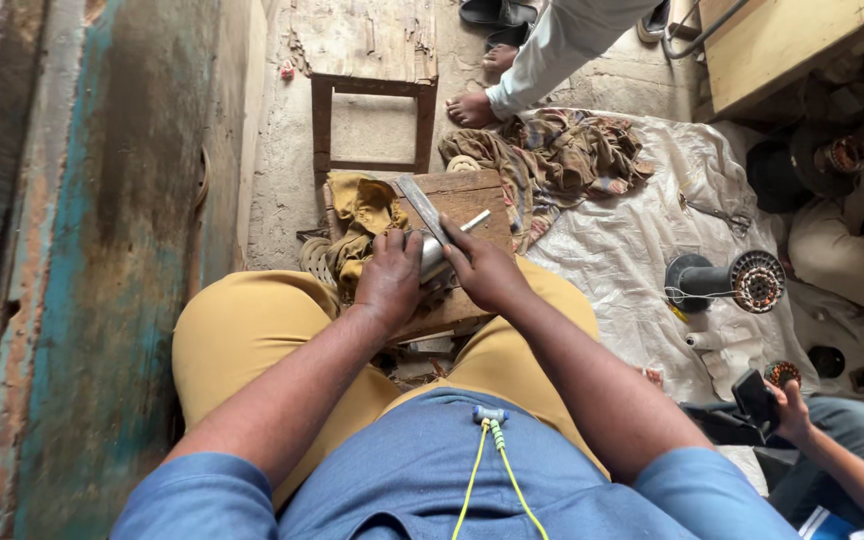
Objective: The person sits on the floor and uses a metal file to smooth the surface of a cylindrical metal part held on a wooden block. The person repeatedly files the part while occasionally adjusting its position.
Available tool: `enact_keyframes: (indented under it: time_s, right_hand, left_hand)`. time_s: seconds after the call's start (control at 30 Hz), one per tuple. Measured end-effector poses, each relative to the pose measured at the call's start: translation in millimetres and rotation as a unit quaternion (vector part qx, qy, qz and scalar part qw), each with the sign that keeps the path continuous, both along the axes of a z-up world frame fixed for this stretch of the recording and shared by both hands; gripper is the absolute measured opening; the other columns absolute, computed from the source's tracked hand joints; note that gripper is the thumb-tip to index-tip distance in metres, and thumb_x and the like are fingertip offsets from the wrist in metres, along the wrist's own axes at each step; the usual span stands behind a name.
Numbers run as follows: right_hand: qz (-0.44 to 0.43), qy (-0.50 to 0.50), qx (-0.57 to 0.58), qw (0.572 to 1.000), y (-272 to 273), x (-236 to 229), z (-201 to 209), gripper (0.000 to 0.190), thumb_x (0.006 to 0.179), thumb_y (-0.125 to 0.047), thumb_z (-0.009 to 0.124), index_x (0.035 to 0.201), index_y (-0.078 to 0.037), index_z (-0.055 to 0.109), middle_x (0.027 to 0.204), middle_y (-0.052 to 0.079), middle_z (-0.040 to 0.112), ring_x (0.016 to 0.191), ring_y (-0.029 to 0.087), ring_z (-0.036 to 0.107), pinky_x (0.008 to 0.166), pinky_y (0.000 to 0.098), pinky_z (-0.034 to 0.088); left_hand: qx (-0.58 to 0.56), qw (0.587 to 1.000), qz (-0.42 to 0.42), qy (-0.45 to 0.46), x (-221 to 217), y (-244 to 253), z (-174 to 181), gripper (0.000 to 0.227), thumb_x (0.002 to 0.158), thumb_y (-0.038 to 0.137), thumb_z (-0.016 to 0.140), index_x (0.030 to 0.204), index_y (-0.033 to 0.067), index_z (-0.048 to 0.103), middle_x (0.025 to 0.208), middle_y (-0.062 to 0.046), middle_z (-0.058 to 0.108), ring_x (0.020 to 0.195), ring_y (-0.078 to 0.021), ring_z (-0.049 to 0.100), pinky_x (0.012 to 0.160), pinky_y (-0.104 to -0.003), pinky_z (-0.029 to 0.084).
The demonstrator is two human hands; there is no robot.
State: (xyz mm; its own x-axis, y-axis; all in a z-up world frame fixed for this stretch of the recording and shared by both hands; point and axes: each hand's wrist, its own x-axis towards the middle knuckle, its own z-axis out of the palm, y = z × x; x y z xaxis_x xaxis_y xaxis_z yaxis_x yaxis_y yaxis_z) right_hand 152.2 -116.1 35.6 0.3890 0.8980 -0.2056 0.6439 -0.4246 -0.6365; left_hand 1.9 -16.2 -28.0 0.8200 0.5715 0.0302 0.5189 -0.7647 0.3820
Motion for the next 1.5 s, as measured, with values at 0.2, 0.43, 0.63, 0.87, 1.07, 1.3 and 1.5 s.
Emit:
enact_keyframes:
  time_s: [0.2,0.43,0.63,0.87,1.07,1.3,1.5]
  right_hand:
    - [0.029,0.012,0.057,0.998,-124,3,18,0.054,0.105,-0.024,0.058,0.156,-0.013,0.047,0.114,0.022,0.073,0.101,0.03,0.072,0.085,0.0384,0.053]
    - [-0.201,0.224,-0.044,0.953,-199,9,11,0.059,0.101,-0.025,0.056,0.159,-0.021,0.045,0.063,-0.005,0.041,0.054,0.007,0.037,0.05,0.0261,0.035]
    - [-0.143,0.207,-0.028,0.967,-150,-9,11,0.06,0.1,-0.023,0.058,0.158,-0.022,0.043,0.066,-0.006,0.047,0.057,0.006,0.046,0.054,0.0259,0.044]
    - [-0.105,0.131,-0.058,0.984,-123,-11,10,0.062,0.098,-0.021,0.061,0.158,-0.025,0.045,0.09,0.002,0.07,0.063,0.011,0.045,0.059,0.0312,0.046]
    - [-0.06,0.032,0.007,0.998,-85,-11,-6,0.059,0.099,-0.023,0.062,0.157,-0.025,0.047,0.109,0.02,0.076,0.084,0.015,0.064,0.078,0.0319,0.052]
    - [-0.065,-0.027,-0.041,0.997,-16,-3,-16,0.062,0.102,-0.03,0.06,0.162,-0.03,0.045,0.077,0.026,0.067,0.065,0.032,0.067,0.068,0.0408,0.053]
    - [-0.035,-0.09,-0.061,0.993,-78,-7,-17,0.067,0.099,-0.028,0.059,0.163,-0.03,0.04,0.072,0.027,0.066,0.069,0.039,0.072,0.064,0.0458,0.052]
  left_hand:
    - [-0.07,0.998,-0.005,-0.009,-4,2,17,0.083,0.074,0.042,0.086,0.137,0.0064,0.044,0.125,-0.017,0.046,0.118,-0.035,0.049,0.093,-0.045,0.055]
    - [-0.053,0.993,-0.02,0.104,0,6,40,0.098,0.078,0.057,0.081,0.147,0.0067,0.033,0.126,-0.017,0.043,0.118,-0.0311,0.046,0.089,-0.041,0.054]
    - [-0.033,0.997,-0.019,0.068,-3,6,36,0.091,0.078,0.057,0.081,0.141,0.0075,0.038,0.127,-0.015,0.042,0.12,-0.0306,0.046,0.091,-0.039,0.055]
    - [-0.049,0.998,-0.03,0.012,3,9,13,0.085,0.07,0.034,0.088,0.138,0.0098,0.044,0.13,-0.013,0.053,0.121,-0.0316,0.049,0.104,-0.042,0.05]
    - [-0.069,0.997,-0.011,0.03,10,4,-6,0.069,0.077,0.018,0.077,0.137,0.0094,0.043,0.129,-0.017,0.048,0.119,-0.0338,0.049,0.089,-0.044,0.052]
    - [-0.028,0.999,-0.005,0.015,6,2,2,0.057,0.088,0.018,0.069,0.139,0.0123,0.043,0.13,-0.015,0.047,0.122,-0.0317,0.05,0.089,-0.043,0.054]
    - [-0.102,0.989,-0.038,0.101,6,13,25,0.085,0.084,0.049,0.076,0.144,0.0067,0.033,0.133,-0.021,0.041,0.126,-0.0336,0.046,0.09,-0.041,0.056]
